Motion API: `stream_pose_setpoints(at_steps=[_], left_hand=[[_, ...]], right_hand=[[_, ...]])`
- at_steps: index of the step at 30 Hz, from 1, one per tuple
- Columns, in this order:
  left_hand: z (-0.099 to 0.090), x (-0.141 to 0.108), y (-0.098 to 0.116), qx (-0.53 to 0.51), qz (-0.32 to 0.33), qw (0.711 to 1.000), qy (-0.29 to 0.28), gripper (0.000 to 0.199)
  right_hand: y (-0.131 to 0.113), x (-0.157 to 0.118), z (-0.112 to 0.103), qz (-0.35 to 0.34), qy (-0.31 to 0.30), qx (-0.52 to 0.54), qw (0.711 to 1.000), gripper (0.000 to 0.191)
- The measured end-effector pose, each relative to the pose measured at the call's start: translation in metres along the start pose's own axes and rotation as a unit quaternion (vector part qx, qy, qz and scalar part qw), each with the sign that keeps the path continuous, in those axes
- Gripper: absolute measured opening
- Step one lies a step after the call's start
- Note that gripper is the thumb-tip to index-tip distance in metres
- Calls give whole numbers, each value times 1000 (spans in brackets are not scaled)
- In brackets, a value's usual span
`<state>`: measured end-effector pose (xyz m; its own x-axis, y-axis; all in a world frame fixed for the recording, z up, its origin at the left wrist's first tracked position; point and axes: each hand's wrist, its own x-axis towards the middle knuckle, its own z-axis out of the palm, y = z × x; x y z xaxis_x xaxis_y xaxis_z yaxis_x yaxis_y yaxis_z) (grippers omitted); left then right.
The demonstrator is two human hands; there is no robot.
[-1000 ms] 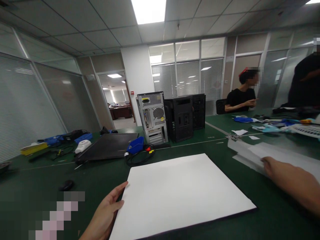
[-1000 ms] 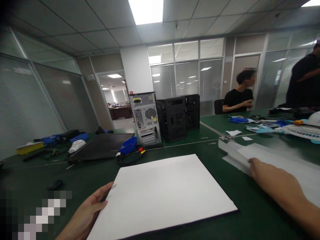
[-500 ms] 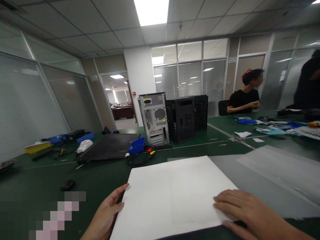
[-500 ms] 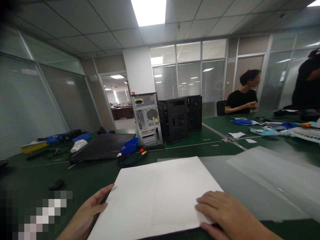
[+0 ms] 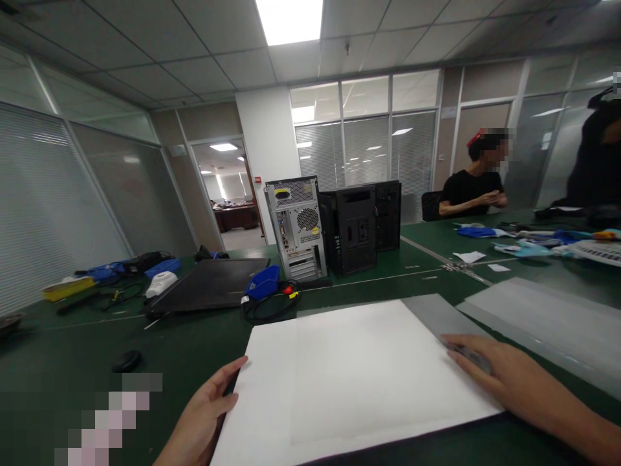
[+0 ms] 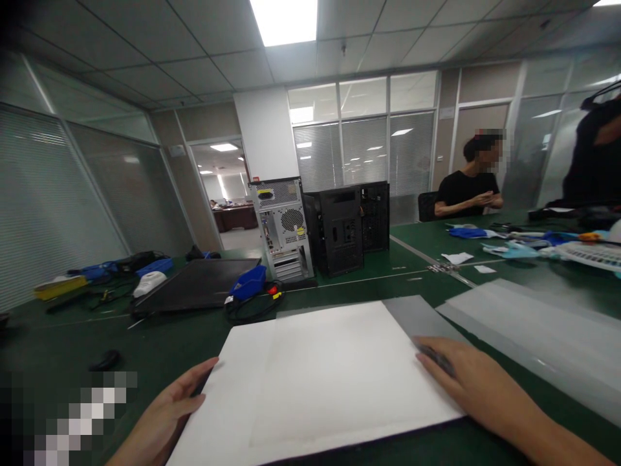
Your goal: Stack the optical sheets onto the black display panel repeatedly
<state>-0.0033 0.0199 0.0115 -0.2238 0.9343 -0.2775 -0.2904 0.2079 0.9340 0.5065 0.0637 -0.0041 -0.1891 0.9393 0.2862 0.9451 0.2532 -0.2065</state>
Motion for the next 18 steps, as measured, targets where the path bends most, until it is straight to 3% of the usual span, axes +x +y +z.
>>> stream_pose_setpoints(at_steps=[4,10,18], left_hand=[[-1,0,1,-1,2,1000,-4,58],[-2,-2,1,13,0,1000,-14,60],[-5,1,-3,11,9,1000,-6,57]], right_hand=[[-7,2,3,-4,39,-23,999,48],[4,1,9,-2,-20,-32,999,52],[-22,-5,12,-46,-45,-28,998,55]])
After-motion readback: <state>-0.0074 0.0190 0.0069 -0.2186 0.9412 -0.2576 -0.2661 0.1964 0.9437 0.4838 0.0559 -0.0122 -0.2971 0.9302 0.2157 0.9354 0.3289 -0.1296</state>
